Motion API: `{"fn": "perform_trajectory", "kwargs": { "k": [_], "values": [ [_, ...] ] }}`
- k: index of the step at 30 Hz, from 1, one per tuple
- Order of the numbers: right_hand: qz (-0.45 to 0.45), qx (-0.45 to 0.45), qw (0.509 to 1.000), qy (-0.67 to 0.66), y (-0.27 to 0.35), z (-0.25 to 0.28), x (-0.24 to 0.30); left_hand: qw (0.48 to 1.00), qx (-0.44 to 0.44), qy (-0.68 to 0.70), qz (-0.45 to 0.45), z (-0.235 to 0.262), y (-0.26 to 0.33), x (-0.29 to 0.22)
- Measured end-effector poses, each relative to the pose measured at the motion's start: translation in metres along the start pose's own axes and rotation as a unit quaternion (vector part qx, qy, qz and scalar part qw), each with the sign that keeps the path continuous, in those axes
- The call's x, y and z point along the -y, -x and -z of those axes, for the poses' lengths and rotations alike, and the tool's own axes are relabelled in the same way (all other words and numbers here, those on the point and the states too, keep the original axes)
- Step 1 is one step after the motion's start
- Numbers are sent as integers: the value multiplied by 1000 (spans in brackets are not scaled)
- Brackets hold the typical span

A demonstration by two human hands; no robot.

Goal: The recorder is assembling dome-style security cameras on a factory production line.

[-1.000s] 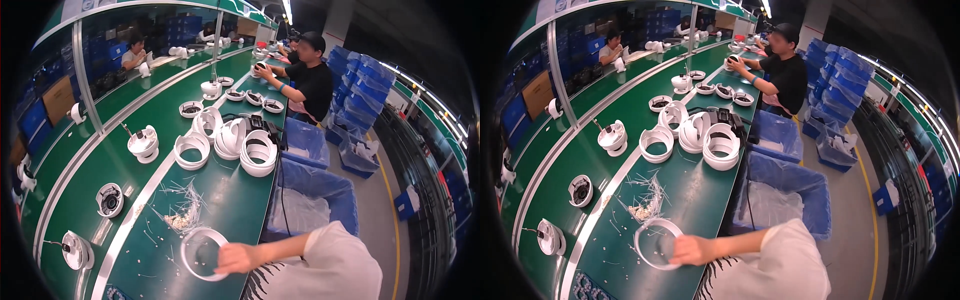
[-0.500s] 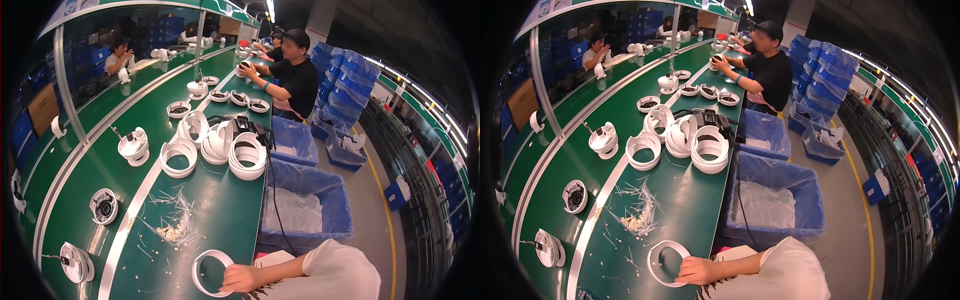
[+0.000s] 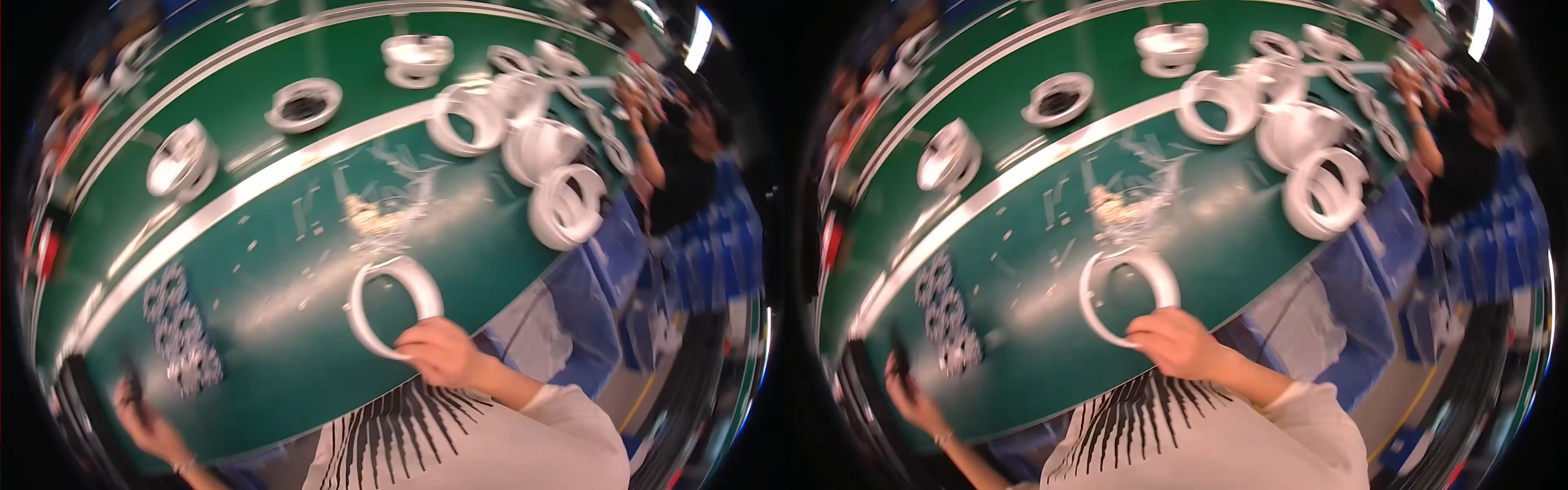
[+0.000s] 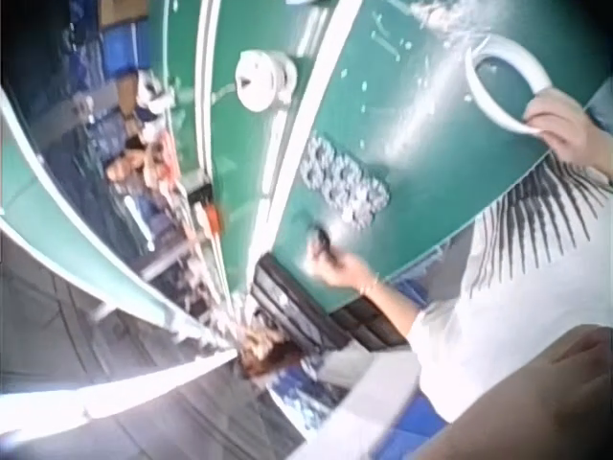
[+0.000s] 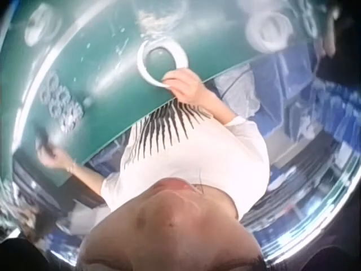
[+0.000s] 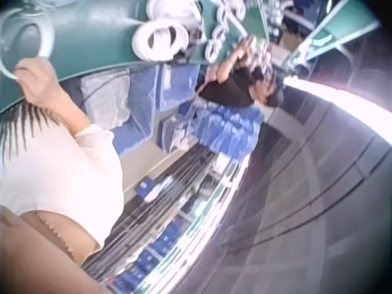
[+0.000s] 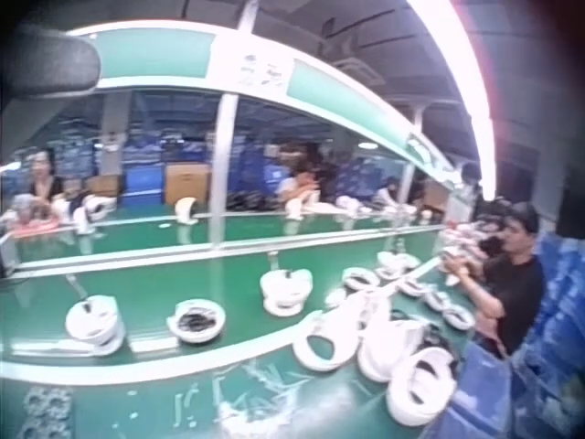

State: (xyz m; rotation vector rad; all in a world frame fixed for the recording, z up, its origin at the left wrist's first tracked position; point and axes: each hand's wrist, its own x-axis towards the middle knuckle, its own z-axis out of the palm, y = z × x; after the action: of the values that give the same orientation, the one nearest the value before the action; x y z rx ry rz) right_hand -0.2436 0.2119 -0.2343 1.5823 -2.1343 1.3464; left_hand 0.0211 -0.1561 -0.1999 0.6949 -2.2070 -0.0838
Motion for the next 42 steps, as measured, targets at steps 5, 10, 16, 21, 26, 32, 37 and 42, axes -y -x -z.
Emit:
{"fn": "perform_trajectory", "kwargs": {
  "k": [5,10,16,21,26,32,37,42],
  "values": [
    [-2,101,992,70,-1,19,-11,971,186,109,-103,-53,13,-142],
    [-42,189,976,98,10,24,-15,962,226,56,-145,-89,32,-160],
    [-98,229,956,154,-16,33,-8,954,249,153,-70,-81,18,-178],
    [-194,265,936,128,-22,31,-33,960,227,153,52,-115,-13,-169],
    [-192,257,940,115,-31,31,-31,923,324,191,78,-145,-25,-156],
    [-226,177,948,140,-24,19,-32,903,368,210,70,-148,-29,-157],
    [-255,86,958,98,-22,19,-30,855,449,236,110,-136,-39,-159],
    [-258,-88,932,-240,-28,7,-24,793,419,405,179,-135,-33,-170]
  ]
}}
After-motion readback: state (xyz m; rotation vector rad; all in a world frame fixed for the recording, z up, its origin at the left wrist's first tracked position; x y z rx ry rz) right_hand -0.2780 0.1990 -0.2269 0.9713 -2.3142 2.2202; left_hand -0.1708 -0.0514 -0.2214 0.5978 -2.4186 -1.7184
